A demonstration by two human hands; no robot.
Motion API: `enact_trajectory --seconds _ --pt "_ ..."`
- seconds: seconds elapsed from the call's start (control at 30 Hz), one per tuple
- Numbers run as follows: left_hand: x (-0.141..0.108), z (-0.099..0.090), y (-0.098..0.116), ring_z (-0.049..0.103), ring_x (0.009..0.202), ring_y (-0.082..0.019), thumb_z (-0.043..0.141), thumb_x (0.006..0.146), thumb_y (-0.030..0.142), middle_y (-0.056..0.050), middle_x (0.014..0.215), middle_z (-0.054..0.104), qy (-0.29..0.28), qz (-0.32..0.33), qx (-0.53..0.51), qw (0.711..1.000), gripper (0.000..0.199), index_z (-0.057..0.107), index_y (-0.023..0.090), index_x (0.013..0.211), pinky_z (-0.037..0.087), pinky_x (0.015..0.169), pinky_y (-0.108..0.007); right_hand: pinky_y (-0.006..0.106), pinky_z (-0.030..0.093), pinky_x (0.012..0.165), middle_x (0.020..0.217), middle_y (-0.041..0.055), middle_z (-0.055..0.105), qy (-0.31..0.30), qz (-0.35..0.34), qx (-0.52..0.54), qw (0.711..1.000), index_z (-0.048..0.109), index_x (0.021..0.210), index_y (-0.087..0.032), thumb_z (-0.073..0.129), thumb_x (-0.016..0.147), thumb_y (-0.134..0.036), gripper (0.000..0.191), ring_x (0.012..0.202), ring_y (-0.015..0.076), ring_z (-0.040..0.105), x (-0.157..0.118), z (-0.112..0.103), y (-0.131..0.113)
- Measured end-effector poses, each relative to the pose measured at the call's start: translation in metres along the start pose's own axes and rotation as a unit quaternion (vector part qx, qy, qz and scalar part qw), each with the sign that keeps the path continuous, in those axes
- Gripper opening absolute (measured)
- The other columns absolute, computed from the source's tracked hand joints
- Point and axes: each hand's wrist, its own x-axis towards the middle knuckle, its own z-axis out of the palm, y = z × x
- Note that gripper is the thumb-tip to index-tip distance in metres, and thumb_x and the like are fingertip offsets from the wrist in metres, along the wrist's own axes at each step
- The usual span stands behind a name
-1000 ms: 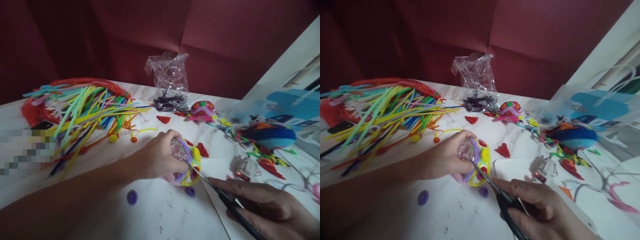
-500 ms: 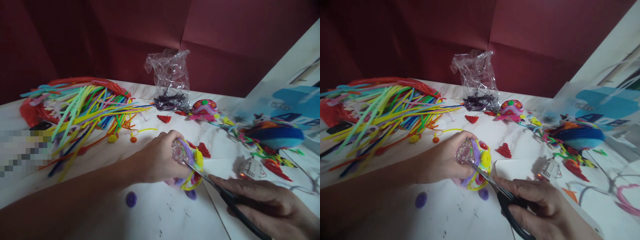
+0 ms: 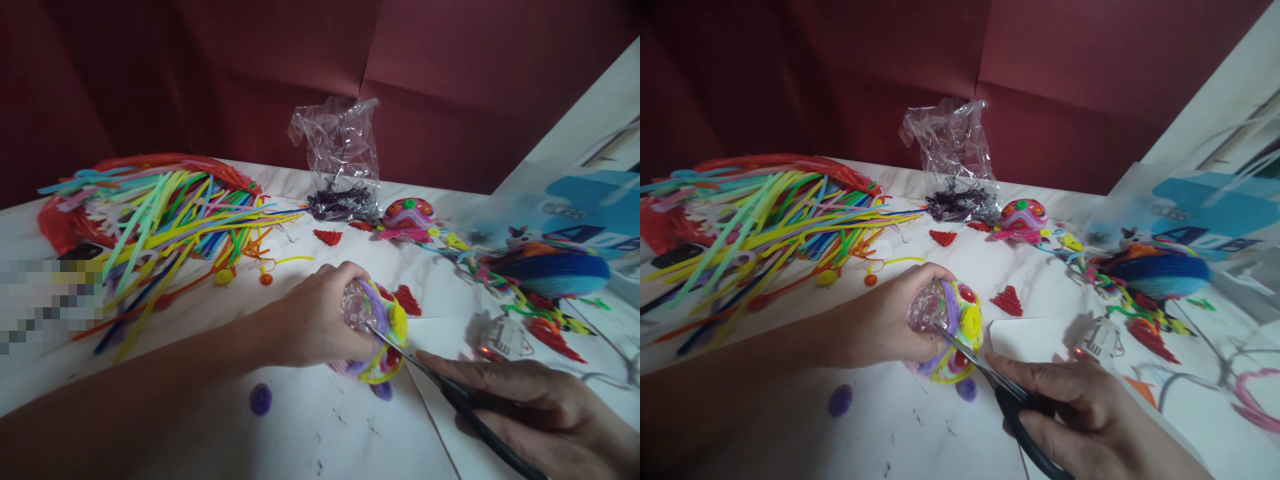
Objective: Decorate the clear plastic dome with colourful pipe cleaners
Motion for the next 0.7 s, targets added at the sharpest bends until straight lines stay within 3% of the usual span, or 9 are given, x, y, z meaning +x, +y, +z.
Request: enact_trajectory --seconds 0.1,0.23,0.43,0.6,0.7 --pt "-0.001 -0.003 -0.001 0.054 0.100 -0.029 0.074 0.057 0.039 -0.011 0.109 0.056 -0.021 0.009 0.011 1.000 0.065 0.048 0.019 0.114 0.049 0.077 -0.040 0.014 0.049 0.044 0.105 -0.0045 0.059 -0.004 -0.021 0.002 1.000 0.054 0.123 -0.042 0.062 0.089 -0.034 0.035 0.059 0.0161 0.060 0.004 0.000 -0.006" --pt "-0.001 -0.006 -0.004 0.050 0.106 -0.031 0.076 0.053 0.045 -0.012 0.114 0.053 -0.045 0.029 0.024 0.998 0.076 0.045 0.020 0.118 0.045 0.085 -0.044 0.012 0.047 0.040 0.102 -0.0062 0.059 0.010 -0.030 -0.012 0.999 0.055 0.119 -0.046 0.064 0.086 -0.032 0.037 0.052 0.0142 0.059 0.006 -0.001 -0.012" --pt "0.001 -0.004 -0.007 0.052 0.103 -0.028 0.075 0.057 0.041 -0.010 0.111 0.055 -0.040 0.042 0.032 0.998 0.071 0.045 0.021 0.118 0.042 0.089 -0.044 0.013 0.048 0.041 0.096 -0.0053 0.061 0.017 -0.027 0.003 0.999 0.059 0.114 -0.046 0.064 0.080 -0.029 0.038 0.051 0.0156 0.059 0.010 -0.001 -0.014" --pt "0.001 -0.002 -0.007 0.052 0.103 -0.027 0.077 0.055 0.036 -0.008 0.112 0.054 -0.024 0.045 0.025 0.998 0.071 0.046 0.022 0.117 0.042 0.089 -0.042 0.014 0.052 0.048 0.105 -0.0049 0.058 0.014 -0.028 0.005 0.999 0.056 0.118 -0.045 0.064 0.084 -0.031 0.037 0.057 0.0164 0.061 0.008 0.000 -0.011" --pt "0.001 -0.002 -0.007 0.053 0.101 -0.026 0.076 0.056 0.036 -0.008 0.111 0.055 -0.032 0.045 0.022 0.998 0.070 0.046 0.022 0.118 0.043 0.088 -0.041 0.013 0.049 0.041 0.104 -0.0042 0.059 0.024 -0.030 -0.006 0.999 0.057 0.116 -0.044 0.065 0.083 -0.034 0.036 0.057 0.0175 0.062 0.007 0.000 -0.010"
